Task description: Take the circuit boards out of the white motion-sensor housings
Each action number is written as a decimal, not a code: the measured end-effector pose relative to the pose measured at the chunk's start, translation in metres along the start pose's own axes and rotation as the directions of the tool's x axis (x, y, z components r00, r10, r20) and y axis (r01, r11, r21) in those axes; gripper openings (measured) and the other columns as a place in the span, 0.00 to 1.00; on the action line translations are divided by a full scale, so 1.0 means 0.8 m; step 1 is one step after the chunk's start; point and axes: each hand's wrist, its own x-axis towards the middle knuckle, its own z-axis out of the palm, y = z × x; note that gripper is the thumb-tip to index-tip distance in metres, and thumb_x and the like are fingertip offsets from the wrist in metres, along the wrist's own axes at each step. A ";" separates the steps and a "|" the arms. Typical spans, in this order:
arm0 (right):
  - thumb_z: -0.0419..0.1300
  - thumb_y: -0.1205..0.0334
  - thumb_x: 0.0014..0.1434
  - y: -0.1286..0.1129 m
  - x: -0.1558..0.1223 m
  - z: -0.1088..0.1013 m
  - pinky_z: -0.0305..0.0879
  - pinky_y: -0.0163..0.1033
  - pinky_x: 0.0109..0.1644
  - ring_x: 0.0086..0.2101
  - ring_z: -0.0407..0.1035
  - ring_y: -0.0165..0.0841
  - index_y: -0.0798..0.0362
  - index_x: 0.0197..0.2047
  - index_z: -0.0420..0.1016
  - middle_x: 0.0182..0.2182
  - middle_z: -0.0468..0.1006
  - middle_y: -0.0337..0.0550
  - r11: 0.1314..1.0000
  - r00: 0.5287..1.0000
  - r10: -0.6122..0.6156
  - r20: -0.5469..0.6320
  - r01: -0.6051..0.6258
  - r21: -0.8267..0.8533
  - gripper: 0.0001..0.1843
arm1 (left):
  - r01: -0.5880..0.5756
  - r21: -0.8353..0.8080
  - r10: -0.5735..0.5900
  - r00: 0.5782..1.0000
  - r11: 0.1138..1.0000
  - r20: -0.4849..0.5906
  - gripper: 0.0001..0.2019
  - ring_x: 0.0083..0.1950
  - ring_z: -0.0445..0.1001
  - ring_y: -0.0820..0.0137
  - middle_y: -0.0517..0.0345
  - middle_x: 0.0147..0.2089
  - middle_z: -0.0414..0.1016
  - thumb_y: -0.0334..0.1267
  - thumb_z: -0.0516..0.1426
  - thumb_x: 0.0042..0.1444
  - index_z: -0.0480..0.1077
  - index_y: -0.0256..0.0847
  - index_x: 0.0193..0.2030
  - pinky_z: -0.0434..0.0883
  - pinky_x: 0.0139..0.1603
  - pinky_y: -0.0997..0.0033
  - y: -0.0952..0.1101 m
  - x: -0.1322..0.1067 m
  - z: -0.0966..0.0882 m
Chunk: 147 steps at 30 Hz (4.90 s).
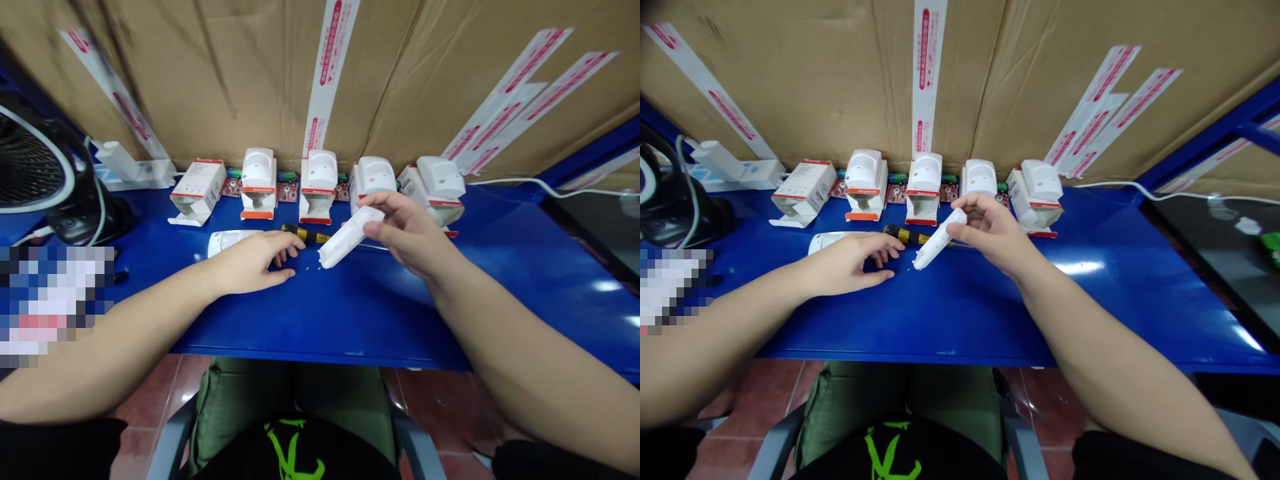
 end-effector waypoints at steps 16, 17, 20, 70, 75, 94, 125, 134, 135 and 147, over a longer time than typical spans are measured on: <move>0.82 0.54 0.51 -0.019 -0.010 0.024 0.75 0.38 0.41 0.39 0.75 0.34 0.44 0.52 0.69 0.44 0.78 0.37 0.994 0.954 0.002 0.300 -0.035 0.106 0.33 | 0.192 -0.777 -0.157 0.980 0.600 0.121 0.30 0.48 0.85 0.65 0.53 0.48 0.85 0.32 0.79 0.44 0.77 0.40 0.54 0.83 0.49 0.66 0.011 0.005 -0.002; 0.81 0.55 0.52 -0.020 -0.012 0.023 0.75 0.40 0.44 0.41 0.76 0.35 0.44 0.55 0.70 0.46 0.78 0.40 1.000 0.949 -0.026 0.315 0.020 0.023 0.33 | 0.204 -0.774 -0.161 0.978 0.600 0.133 0.29 0.47 0.85 0.65 0.53 0.47 0.85 0.31 0.79 0.43 0.77 0.39 0.53 0.83 0.49 0.66 0.012 0.005 -0.003; 0.78 0.56 0.55 -0.029 -0.016 0.015 0.74 0.46 0.53 0.48 0.75 0.40 0.47 0.62 0.74 0.52 0.77 0.46 0.946 0.908 -0.096 0.407 0.211 -0.247 0.34 | 0.220 -0.754 -0.138 0.975 0.619 0.171 0.29 0.43 0.86 0.66 0.55 0.44 0.86 0.30 0.79 0.42 0.78 0.39 0.52 0.83 0.47 0.66 0.017 0.002 -0.008; 0.83 0.47 0.46 -0.050 -0.019 0.013 0.72 0.50 0.58 0.53 0.76 0.48 0.49 0.65 0.78 0.57 0.82 0.49 0.805 0.737 0.324 0.594 0.115 -0.583 0.45 | 0.598 0.486 -0.408 0.797 0.637 -0.446 0.16 0.58 0.73 0.43 0.54 0.29 0.73 0.40 0.71 0.50 0.70 0.43 0.20 0.51 0.72 0.17 -0.023 -0.008 -0.081; 0.83 0.46 0.46 -0.050 -0.018 0.013 0.73 0.50 0.57 0.52 0.77 0.48 0.48 0.65 0.78 0.56 0.83 0.49 0.805 0.738 0.314 0.597 0.127 -0.580 0.45 | 0.658 0.590 -0.464 0.751 0.468 -0.469 0.07 0.54 0.79 0.41 0.51 0.31 0.78 0.44 0.66 0.55 0.74 0.46 0.31 0.66 0.65 0.26 -0.011 0.000 -0.076; 0.83 0.48 0.46 -0.051 -0.018 0.014 0.72 0.52 0.61 0.56 0.76 0.50 0.49 0.66 0.78 0.59 0.82 0.50 0.797 0.735 0.333 0.590 0.115 -0.593 0.46 | 0.583 0.644 -0.488 0.800 0.495 -0.349 0.20 0.56 0.82 0.41 0.37 0.51 0.84 0.38 0.60 0.56 0.80 0.37 0.55 0.78 0.60 0.47 -0.017 0.001 -0.074; 0.81 0.42 0.50 -0.042 -0.021 0.002 0.75 0.52 0.59 0.53 0.76 0.47 0.49 0.68 0.75 0.58 0.79 0.51 0.861 0.786 0.188 0.589 0.157 -0.484 0.47 | 0.162 0.494 0.355 0.512 0.854 -0.782 0.07 0.33 0.68 0.69 0.63 0.31 0.73 0.39 0.62 0.44 0.74 0.44 0.32 0.64 0.35 0.65 0.020 -0.031 -0.124; 0.71 0.47 0.67 -0.031 -0.024 0.032 0.80 0.45 0.51 0.57 0.75 0.43 0.38 0.75 0.61 0.70 0.67 0.53 0.999 0.950 -0.051 0.308 0.053 0.002 0.39 | -0.308 -0.072 0.215 0.794 0.949 -0.569 0.08 0.45 0.80 0.68 0.57 0.44 0.80 0.31 0.66 0.61 0.76 0.44 0.45 0.80 0.43 0.65 0.028 -0.006 -0.049; 0.71 0.48 0.67 -0.030 -0.024 0.035 0.80 0.45 0.51 0.57 0.76 0.42 0.37 0.75 0.60 0.70 0.67 0.52 0.997 0.948 -0.022 0.318 -0.001 0.072 0.39 | -0.332 -0.096 0.225 0.799 0.939 -0.558 0.10 0.44 0.81 0.68 0.57 0.44 0.80 0.31 0.65 0.61 0.74 0.44 0.48 0.80 0.44 0.64 0.031 -0.003 -0.037; 0.76 0.61 0.60 -0.036 -0.022 0.047 0.74 0.40 0.49 0.41 0.74 0.30 0.51 0.45 0.74 0.41 0.75 0.36 0.973 0.880 0.000 0.475 -0.109 0.203 0.16 | -0.544 0.025 0.486 0.728 0.839 -0.483 0.24 0.52 0.83 0.60 0.52 0.50 0.80 0.33 0.71 0.55 0.69 0.49 0.56 0.84 0.55 0.56 0.039 0.010 0.011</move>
